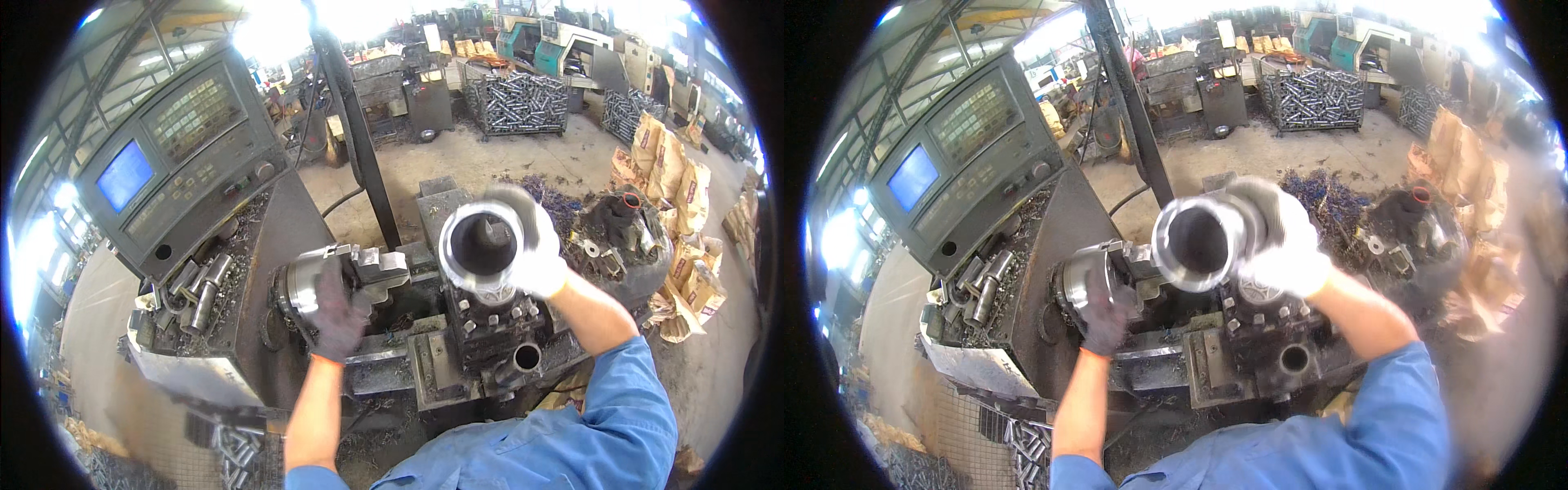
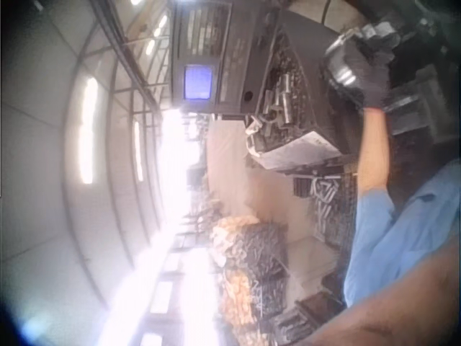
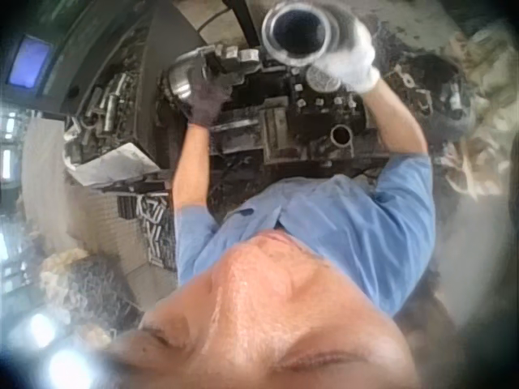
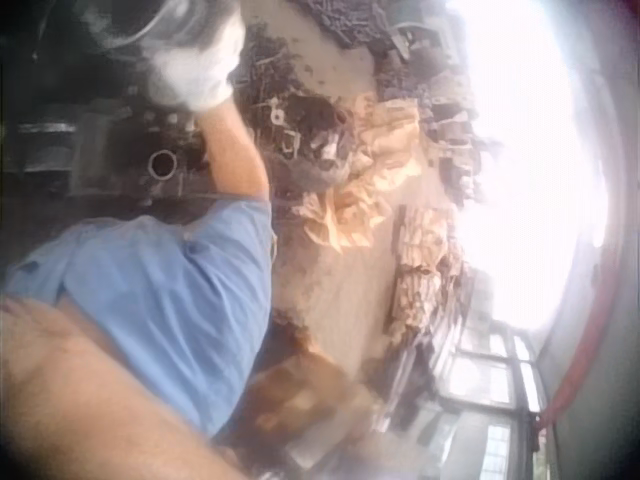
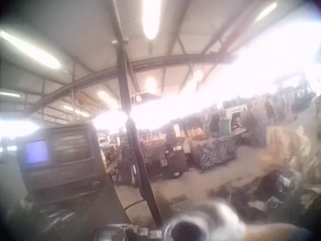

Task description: The person repeatedly loads hollow metal cylinders into a lathe chuck, secures them, and removes them after processing. They place the processed cylinders into a wire basket. The person also uses a long metal bar to adjust the chuck.

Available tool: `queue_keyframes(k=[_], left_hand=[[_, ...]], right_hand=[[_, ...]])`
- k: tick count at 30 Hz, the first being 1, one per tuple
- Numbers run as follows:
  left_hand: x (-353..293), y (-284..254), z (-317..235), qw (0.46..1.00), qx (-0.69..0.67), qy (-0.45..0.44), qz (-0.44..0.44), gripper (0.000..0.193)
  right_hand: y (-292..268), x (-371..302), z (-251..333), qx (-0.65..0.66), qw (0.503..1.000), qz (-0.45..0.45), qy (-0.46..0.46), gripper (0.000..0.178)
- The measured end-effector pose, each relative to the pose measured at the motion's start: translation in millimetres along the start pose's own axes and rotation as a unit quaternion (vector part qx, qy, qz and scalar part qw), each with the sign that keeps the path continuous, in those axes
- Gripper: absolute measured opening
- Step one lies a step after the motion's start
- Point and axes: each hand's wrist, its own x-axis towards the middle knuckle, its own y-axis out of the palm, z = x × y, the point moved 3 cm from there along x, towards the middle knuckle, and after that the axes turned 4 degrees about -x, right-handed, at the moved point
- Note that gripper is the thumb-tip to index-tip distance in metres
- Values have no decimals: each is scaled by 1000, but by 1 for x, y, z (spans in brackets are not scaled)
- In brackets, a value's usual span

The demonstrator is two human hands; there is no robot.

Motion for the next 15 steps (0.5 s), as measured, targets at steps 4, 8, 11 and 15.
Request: queue_keyframes(k=[4,8,11,15], left_hand=[[-89,33,-102,902,-422,-91,-8,88],[-157,61,-95,716,-554,-419,-68,59],[-186,91,-67,642,-570,-513,-2,51],[-225,118,-42,612,-531,-585,20,57]], right_hand=[[18,-43,96,-56,953,230,187,80],[45,-137,130,-32,854,374,360,86],[60,-227,117,-42,659,518,543,85],[69,-304,102,76,658,528,533,49]])
